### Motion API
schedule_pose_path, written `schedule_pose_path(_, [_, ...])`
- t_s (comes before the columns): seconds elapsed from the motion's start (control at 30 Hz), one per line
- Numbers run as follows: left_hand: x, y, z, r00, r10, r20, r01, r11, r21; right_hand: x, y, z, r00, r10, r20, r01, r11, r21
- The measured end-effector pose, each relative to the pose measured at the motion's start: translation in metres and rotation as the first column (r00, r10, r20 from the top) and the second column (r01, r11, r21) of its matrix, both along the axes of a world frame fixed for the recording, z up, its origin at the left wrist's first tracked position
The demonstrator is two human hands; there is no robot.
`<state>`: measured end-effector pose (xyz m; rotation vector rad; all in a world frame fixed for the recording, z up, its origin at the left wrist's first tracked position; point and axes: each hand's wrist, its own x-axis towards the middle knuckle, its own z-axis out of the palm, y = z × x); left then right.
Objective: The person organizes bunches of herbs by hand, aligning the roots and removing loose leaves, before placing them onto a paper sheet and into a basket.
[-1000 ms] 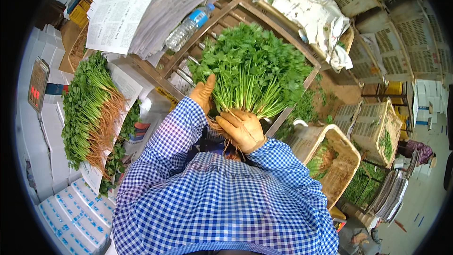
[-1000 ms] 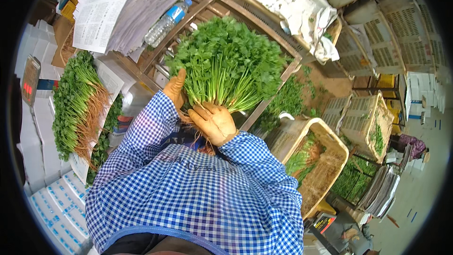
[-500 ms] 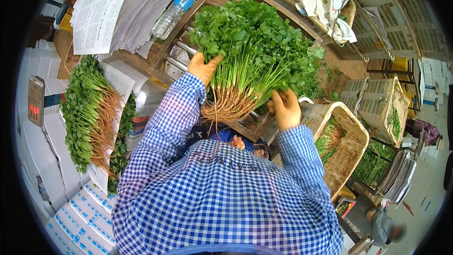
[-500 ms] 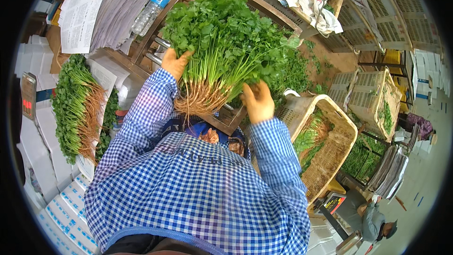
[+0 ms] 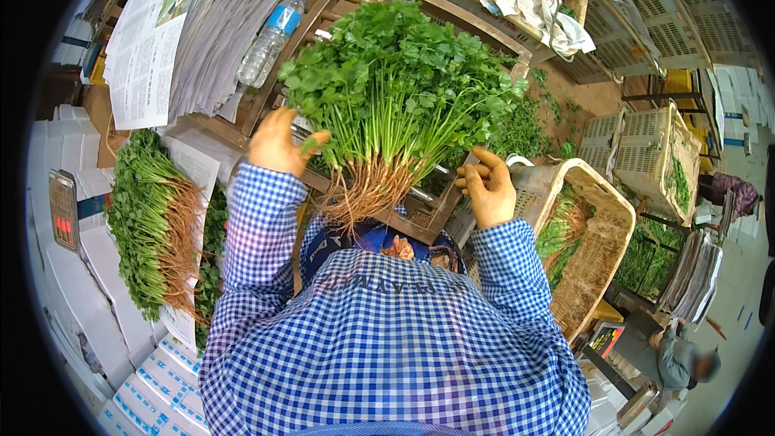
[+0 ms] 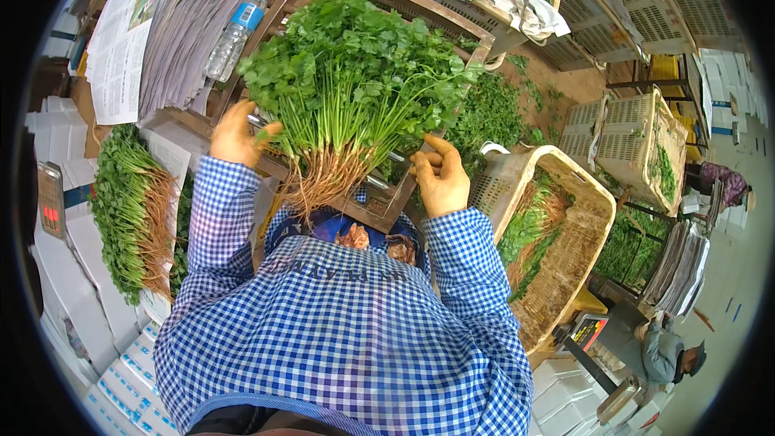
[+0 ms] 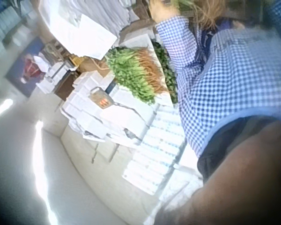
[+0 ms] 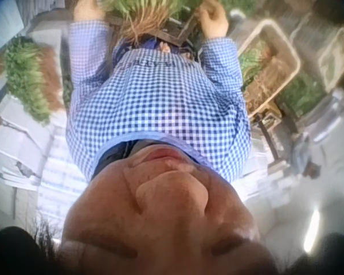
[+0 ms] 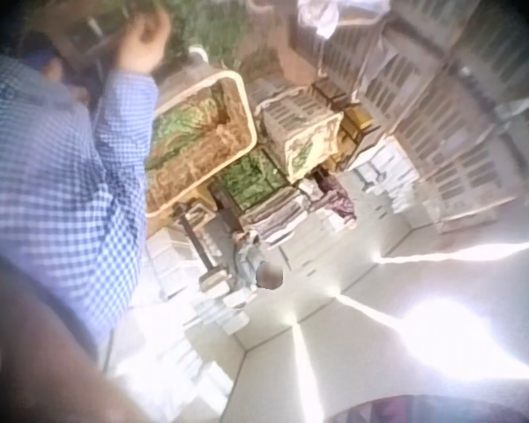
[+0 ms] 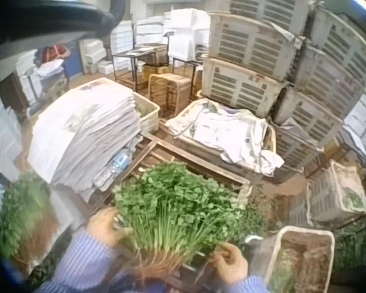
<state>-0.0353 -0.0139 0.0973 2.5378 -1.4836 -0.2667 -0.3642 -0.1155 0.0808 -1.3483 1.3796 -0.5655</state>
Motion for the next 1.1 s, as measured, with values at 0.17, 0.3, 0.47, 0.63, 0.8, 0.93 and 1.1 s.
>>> schedule_pose_path(0.17, [0.007,-0.036,0.034,0.963,-0.197,0.182,0.257,0.869,-0.423,0.017,0.001,0.007,0.996,-0.013,-0.089,-0.012,0.961,-0.275])
schedule_pose_path(0.3, [-0.066,-0.111,0.054,0.723,-0.670,0.167,0.672,0.627,-0.395,0.036,-0.011,0.001,0.880,0.041,-0.473,-0.291,0.834,-0.470])
schedule_pose_path(0.47, [-0.076,-0.146,-0.019,0.670,-0.741,0.041,0.742,0.668,-0.059,0.031,0.000,0.004,0.905,0.073,-0.419,-0.308,0.791,-0.528])
schedule_pose_path(0.63, [-0.072,-0.148,-0.035,0.658,-0.753,0.000,0.748,0.653,-0.119,0.000,0.032,0.007,0.911,0.293,-0.292,-0.394,0.827,-0.400])
schedule_pose_path(0.8, [-0.068,-0.149,-0.038,0.654,-0.757,0.009,0.753,0.650,-0.102,-0.026,0.040,0.022,0.488,0.830,-0.272,-0.804,0.548,0.229])
schedule_pose_path(0.93, [-0.067,-0.150,-0.039,0.658,-0.753,-0.013,0.747,0.655,-0.112,-0.051,0.022,0.050,0.243,0.966,-0.084,-0.752,0.242,0.613])
schedule_pose_path(1.1, [-0.068,-0.150,-0.045,0.659,-0.752,0.015,0.748,0.653,-0.123,-0.078,-0.003,0.036,0.493,0.218,-0.842,-0.474,0.879,-0.050])
